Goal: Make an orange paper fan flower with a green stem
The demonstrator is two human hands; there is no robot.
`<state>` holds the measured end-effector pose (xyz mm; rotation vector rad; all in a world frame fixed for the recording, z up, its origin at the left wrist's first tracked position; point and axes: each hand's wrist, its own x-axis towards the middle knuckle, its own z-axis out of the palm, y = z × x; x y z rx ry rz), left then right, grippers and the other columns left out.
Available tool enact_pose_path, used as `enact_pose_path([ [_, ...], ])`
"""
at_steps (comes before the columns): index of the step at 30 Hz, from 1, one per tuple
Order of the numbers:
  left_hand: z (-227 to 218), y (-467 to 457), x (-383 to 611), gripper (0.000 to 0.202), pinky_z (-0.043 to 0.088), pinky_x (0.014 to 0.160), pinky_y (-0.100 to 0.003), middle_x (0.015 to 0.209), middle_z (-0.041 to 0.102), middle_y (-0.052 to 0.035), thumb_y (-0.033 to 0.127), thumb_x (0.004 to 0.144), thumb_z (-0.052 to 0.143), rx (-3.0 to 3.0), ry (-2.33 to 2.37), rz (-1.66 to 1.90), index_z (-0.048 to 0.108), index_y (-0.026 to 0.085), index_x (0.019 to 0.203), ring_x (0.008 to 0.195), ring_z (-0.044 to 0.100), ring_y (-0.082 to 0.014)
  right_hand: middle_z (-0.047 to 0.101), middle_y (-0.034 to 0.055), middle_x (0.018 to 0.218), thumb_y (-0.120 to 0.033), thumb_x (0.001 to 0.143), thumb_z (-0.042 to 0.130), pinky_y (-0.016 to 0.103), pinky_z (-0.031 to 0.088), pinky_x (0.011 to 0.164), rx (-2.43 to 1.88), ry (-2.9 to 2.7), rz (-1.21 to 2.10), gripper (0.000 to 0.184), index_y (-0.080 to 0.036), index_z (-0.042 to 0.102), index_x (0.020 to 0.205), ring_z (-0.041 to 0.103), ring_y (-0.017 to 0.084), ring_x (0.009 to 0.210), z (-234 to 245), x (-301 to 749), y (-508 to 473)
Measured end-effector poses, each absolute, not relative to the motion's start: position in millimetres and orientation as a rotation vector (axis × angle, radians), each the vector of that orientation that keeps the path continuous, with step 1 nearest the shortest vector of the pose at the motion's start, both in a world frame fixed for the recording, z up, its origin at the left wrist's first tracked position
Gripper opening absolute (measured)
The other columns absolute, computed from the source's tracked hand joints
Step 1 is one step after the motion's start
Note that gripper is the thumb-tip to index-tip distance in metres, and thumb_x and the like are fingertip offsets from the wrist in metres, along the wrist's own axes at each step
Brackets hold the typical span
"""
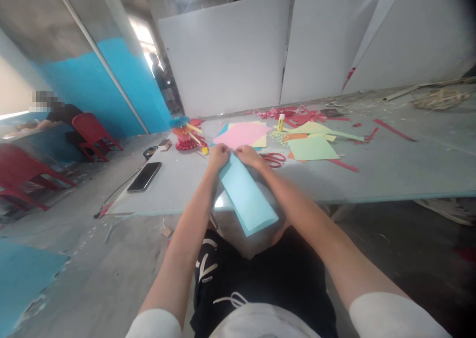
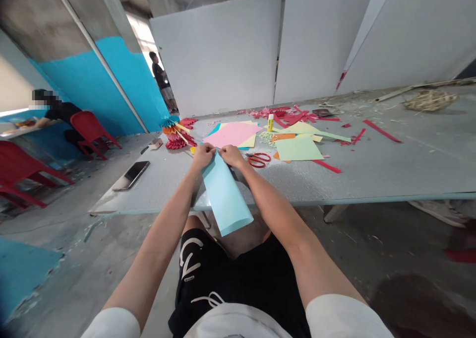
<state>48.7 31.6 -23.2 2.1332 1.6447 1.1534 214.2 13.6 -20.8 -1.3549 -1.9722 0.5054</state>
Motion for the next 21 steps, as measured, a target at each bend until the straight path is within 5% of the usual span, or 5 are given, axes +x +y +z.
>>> enact_pose_path([
  [21, -19, 41, 31, 0.023, 0.050, 0.074, -0.030, 0.083, 0.075, -0.0061, 0.020, 0.075, 0.065, 1.938, 1.478, 1.277, 0.079, 0.016, 0.093, 0.080, 0.065, -0.0202, 0.060, 0.0022, 0.067, -0.026, 0.092, 0.051, 0.028, 0.030, 0.064, -1.306, -1.877, 0.434, 0.030, -0.020, 0.053, 0.063, 0.048, 0.016, 0.067, -23, 214, 17],
])
